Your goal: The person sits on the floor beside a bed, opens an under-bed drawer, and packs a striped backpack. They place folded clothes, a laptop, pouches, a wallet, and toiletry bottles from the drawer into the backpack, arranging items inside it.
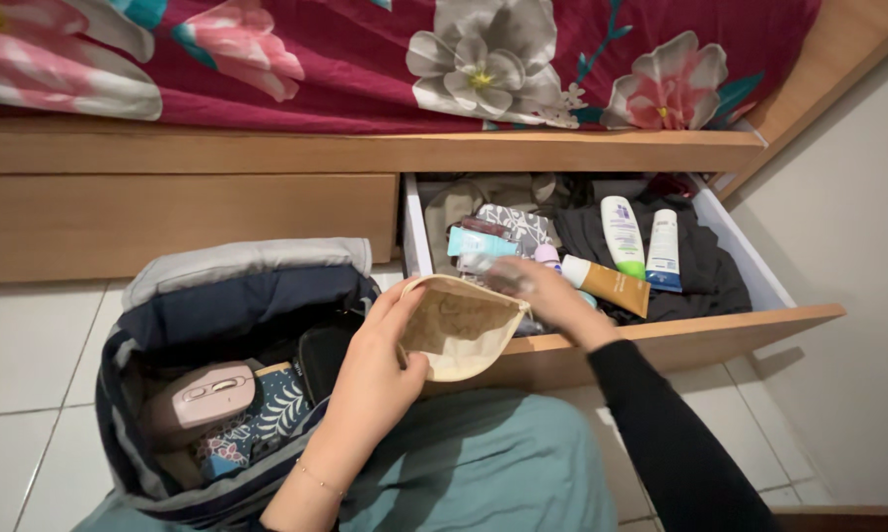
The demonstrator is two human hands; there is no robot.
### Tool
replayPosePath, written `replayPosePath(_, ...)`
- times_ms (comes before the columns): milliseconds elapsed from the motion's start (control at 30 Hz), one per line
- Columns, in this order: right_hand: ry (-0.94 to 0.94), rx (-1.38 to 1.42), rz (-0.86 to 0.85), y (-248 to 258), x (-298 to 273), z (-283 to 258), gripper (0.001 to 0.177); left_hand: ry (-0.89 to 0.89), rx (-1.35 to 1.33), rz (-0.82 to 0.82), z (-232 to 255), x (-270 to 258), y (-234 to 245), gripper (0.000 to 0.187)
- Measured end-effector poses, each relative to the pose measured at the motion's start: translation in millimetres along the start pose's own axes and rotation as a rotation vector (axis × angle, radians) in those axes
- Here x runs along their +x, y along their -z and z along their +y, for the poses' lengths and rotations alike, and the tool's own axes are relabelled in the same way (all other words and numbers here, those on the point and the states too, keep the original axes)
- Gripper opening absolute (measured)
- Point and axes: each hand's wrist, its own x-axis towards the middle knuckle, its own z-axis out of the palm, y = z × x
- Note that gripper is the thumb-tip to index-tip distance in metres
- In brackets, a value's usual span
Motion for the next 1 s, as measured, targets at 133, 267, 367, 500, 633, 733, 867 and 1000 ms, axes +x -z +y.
replayPosePath(133, -0.433, 0.459, 0.013, 76, -12, -46, 0.041, -0.113, -0.013, 0.038, -4, 1, -2, 0.069)
replayPosePath(267, -0.215, 0.52, -0.232, 119, -24, -118, 0.04, -0.068, -0.045, 0.044, -2, 3, -7, 0.068)
replayPosePath(367, -0.039, 0.235, -0.422, 90, -18, -173, 0.057, -0.039, -0.08, 0.029, 2, 4, -6, 0.069)
replayPosePath(500, 0.123, -0.166, -0.235, 46, -13, -223, 0.054, -0.129, -0.121, -0.002, 5, 0, 5, 0.073)
replayPosePath(633, 0.012, -0.305, -0.098, 31, -8, -238, 0.041, 0.027, -0.192, -0.085, 7, -3, 12, 0.073)
replayPosePath(733, -0.151, -0.295, -0.081, 31, -5, -242, 0.035, 0.022, -0.202, -0.089, 8, -3, 17, 0.074)
replayPosePath(867, 0.049, -0.187, -0.017, 46, -15, -234, 0.039, -0.043, -0.161, -0.053, 8, -3, 16, 0.078)
replayPosePath(1000, -0.341, -0.119, 0.303, 75, -12, -184, 0.021, -0.007, -0.223, -0.055, 6, -5, 13, 0.079)
